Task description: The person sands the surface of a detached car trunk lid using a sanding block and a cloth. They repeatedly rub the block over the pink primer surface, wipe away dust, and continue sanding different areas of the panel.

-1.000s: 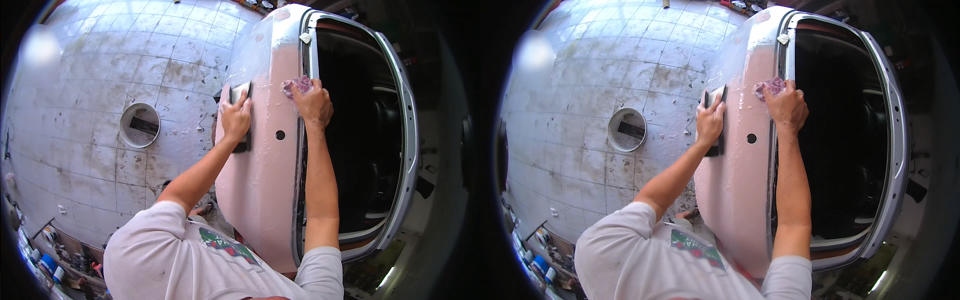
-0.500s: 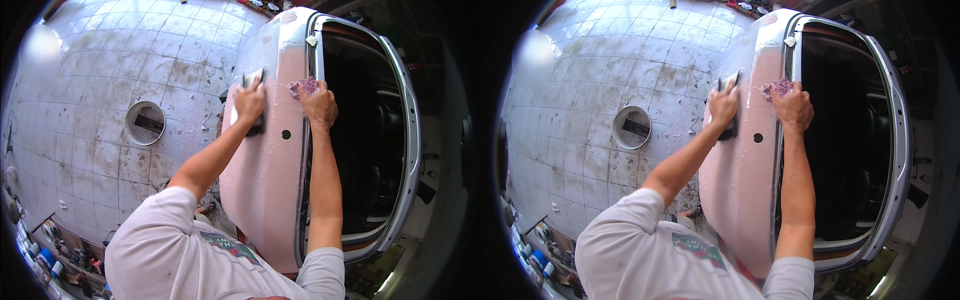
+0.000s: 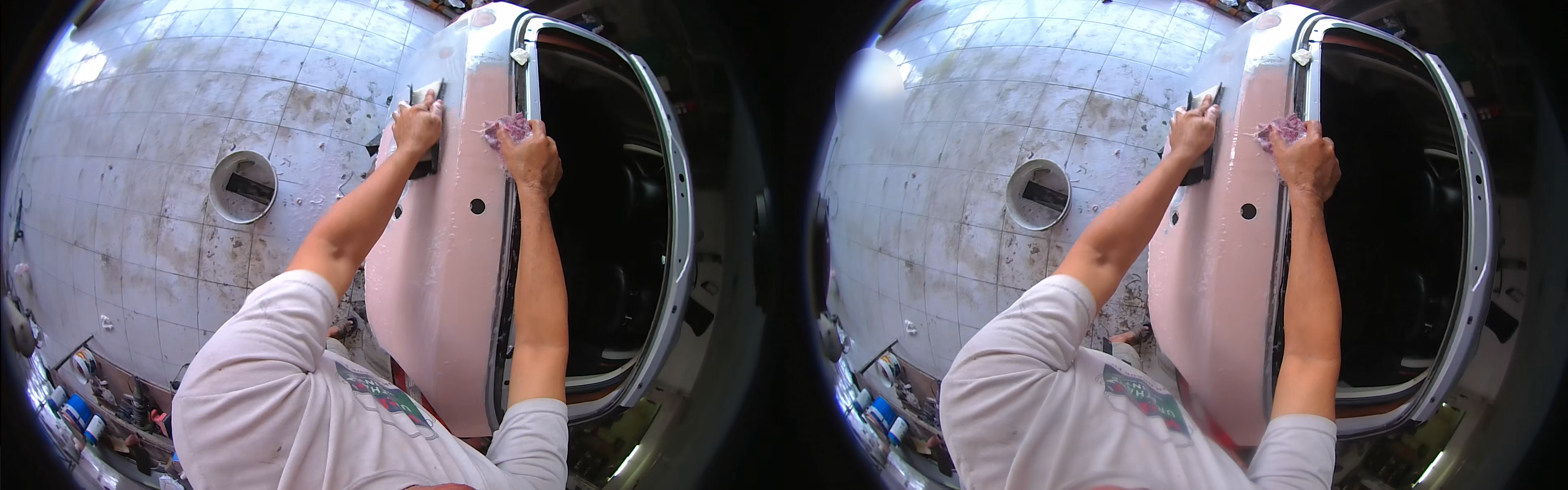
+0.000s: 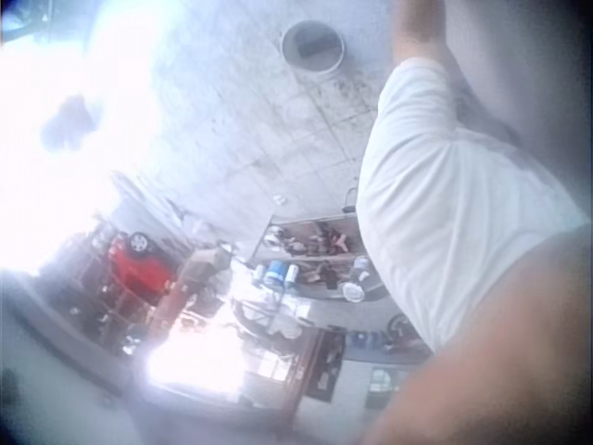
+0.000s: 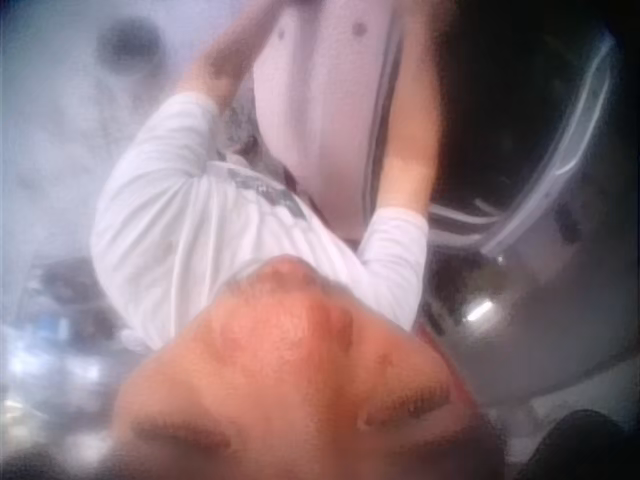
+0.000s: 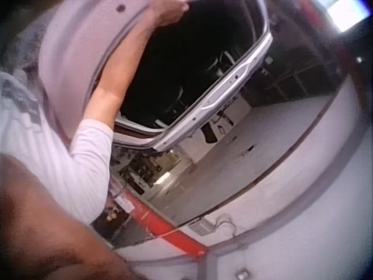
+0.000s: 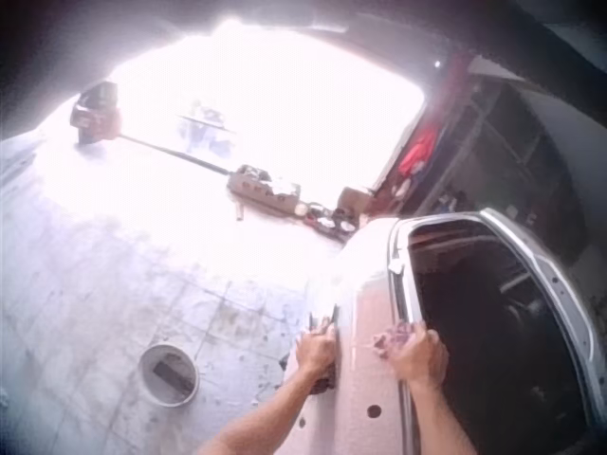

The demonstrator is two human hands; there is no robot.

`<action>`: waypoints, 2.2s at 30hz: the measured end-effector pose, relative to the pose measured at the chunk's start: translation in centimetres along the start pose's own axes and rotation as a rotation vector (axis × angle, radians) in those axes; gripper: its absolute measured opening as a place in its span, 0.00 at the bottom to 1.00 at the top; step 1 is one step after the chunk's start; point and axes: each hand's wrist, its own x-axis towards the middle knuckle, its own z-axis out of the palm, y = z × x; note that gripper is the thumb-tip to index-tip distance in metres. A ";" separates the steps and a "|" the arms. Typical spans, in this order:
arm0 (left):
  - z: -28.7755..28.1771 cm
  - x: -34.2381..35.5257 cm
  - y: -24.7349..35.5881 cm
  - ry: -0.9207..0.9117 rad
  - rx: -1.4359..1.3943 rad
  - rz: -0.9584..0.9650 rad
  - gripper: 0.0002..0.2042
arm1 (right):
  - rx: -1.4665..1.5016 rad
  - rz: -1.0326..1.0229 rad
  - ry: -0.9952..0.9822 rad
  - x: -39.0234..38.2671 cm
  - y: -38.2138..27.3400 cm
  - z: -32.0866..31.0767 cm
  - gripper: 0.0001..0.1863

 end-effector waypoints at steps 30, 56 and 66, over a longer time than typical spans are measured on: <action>-2.6 -15.1 -2.9 -0.012 0.013 0.038 0.31 | 0.054 0.012 -0.040 0.0 0.3 0.0 0.41; -1.3 -35.3 -12.0 0.143 0.173 -0.070 0.28 | 0.283 -0.544 0.072 -18.1 11.2 -1.8 0.30; -2.8 -35.2 -15.7 0.245 0.092 0.080 0.23 | 0.278 -0.571 0.096 -17.8 10.8 -1.7 0.32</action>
